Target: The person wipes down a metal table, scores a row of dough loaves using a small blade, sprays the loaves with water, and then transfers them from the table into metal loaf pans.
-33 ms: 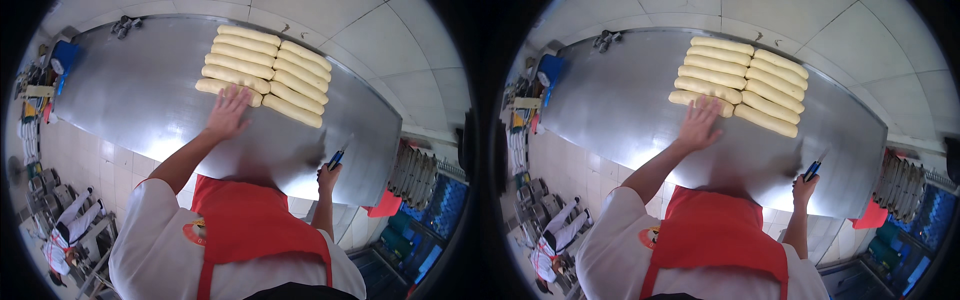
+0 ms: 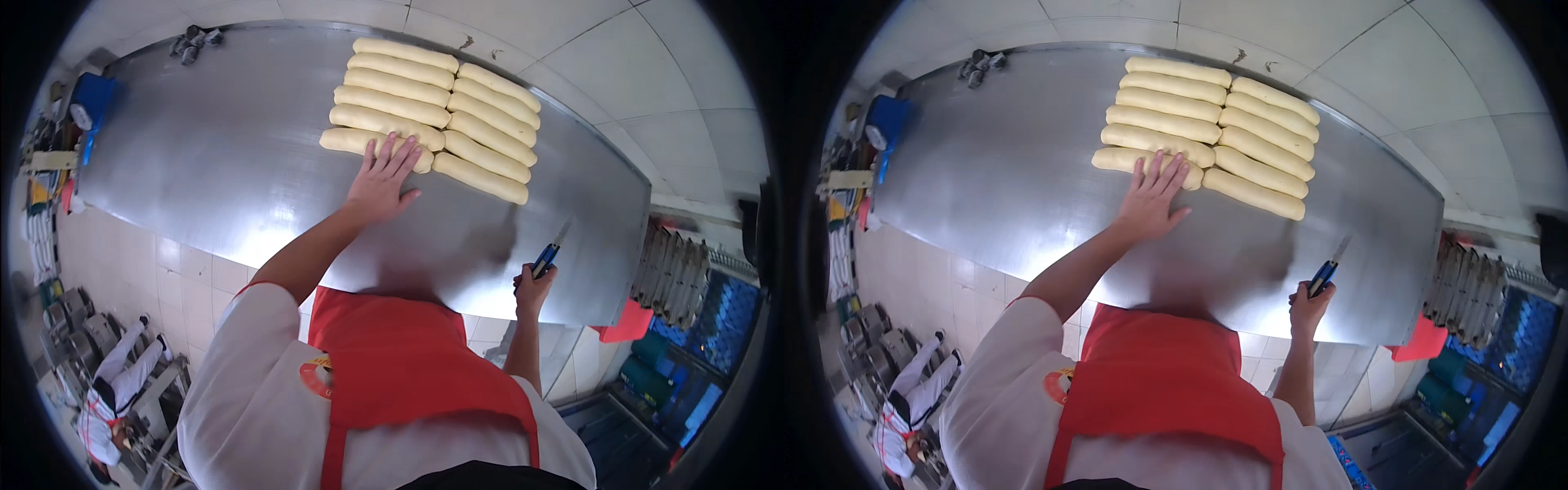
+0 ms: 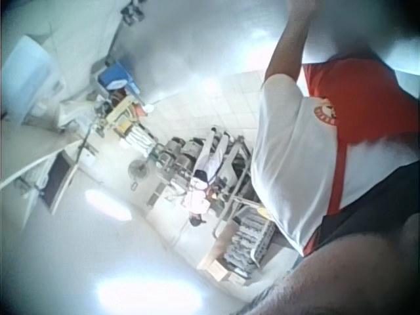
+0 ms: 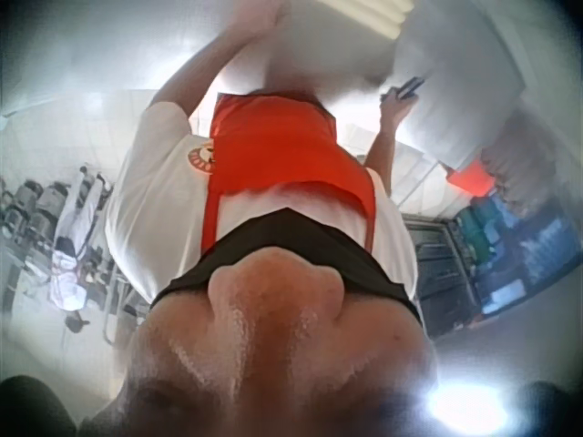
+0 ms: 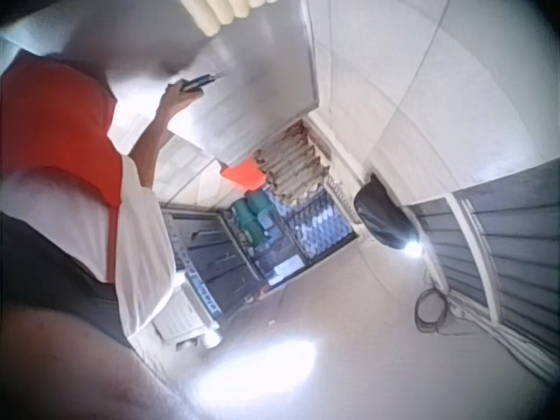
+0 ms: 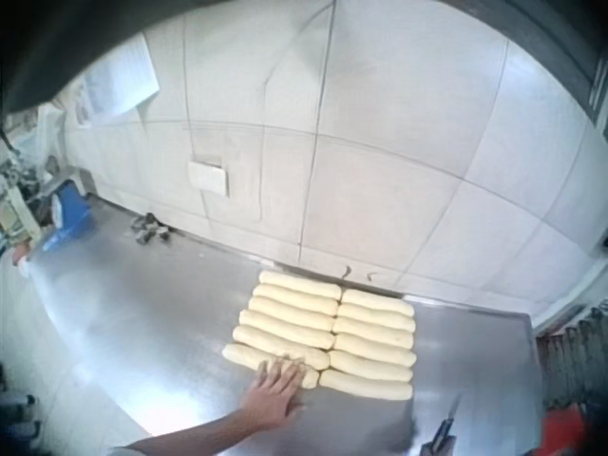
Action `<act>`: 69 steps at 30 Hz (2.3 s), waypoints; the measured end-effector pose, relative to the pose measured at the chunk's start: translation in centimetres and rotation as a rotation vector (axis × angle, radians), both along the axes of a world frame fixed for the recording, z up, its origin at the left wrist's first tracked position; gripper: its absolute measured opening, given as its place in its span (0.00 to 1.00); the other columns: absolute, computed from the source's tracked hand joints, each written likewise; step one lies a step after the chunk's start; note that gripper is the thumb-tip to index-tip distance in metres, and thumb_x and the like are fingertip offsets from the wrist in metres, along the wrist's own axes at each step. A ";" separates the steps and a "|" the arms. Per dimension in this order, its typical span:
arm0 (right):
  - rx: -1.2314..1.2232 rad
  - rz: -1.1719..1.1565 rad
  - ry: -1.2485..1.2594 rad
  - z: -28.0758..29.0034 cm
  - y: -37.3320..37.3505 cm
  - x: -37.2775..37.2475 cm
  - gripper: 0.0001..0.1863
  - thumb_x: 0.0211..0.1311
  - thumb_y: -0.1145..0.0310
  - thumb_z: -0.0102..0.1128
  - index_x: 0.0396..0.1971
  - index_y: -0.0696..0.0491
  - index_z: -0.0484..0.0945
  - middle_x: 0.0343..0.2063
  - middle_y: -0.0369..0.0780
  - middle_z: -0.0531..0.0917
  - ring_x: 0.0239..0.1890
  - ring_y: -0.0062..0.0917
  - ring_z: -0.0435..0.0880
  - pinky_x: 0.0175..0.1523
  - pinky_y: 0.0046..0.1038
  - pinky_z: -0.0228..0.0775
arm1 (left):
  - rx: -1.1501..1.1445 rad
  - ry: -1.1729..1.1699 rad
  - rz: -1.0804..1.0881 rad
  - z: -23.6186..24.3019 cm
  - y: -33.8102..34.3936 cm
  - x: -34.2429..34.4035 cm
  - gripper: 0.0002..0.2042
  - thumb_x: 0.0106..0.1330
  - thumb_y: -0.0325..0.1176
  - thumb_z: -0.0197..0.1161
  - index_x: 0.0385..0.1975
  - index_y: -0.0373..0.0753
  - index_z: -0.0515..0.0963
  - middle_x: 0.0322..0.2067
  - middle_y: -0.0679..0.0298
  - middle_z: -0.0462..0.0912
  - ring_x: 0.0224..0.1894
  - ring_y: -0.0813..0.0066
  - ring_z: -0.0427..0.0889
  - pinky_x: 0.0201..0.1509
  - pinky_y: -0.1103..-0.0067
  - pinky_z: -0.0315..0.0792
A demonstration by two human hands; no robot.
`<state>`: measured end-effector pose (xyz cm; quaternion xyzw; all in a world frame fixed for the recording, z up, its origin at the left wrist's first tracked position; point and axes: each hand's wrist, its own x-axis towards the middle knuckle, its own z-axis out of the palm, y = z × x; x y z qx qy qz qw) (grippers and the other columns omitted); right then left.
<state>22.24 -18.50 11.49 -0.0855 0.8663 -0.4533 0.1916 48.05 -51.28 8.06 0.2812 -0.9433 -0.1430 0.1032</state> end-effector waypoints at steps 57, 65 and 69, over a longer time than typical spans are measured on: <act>0.496 1.055 0.390 2.5 -24.9 14.6 0.14 0.82 0.59 0.48 0.57 0.51 0.67 0.44 0.55 0.85 0.43 0.58 0.86 0.47 0.59 0.79 | 0.042 0.557 0.370 -2.4 -5.2 4.5 0.16 0.57 0.38 0.80 0.44 0.52 0.84 0.50 0.73 0.82 0.63 0.65 0.77 0.80 0.46 0.50; 0.609 1.046 0.322 3.3 -19.9 12.4 0.14 0.82 0.60 0.48 0.57 0.51 0.67 0.45 0.54 0.85 0.43 0.58 0.86 0.47 0.58 0.79 | 0.005 0.527 0.348 -2.2 -4.8 3.0 0.14 0.57 0.38 0.79 0.43 0.54 0.85 0.50 0.74 0.83 0.62 0.66 0.78 0.79 0.49 0.51; 0.576 1.033 0.385 2.4 -23.2 12.4 0.15 0.81 0.60 0.49 0.59 0.51 0.67 0.44 0.55 0.85 0.42 0.58 0.87 0.45 0.57 0.79 | 0.034 0.520 0.303 -2.0 -4.0 1.6 0.13 0.57 0.39 0.79 0.42 0.53 0.85 0.48 0.74 0.83 0.61 0.67 0.78 0.78 0.51 0.53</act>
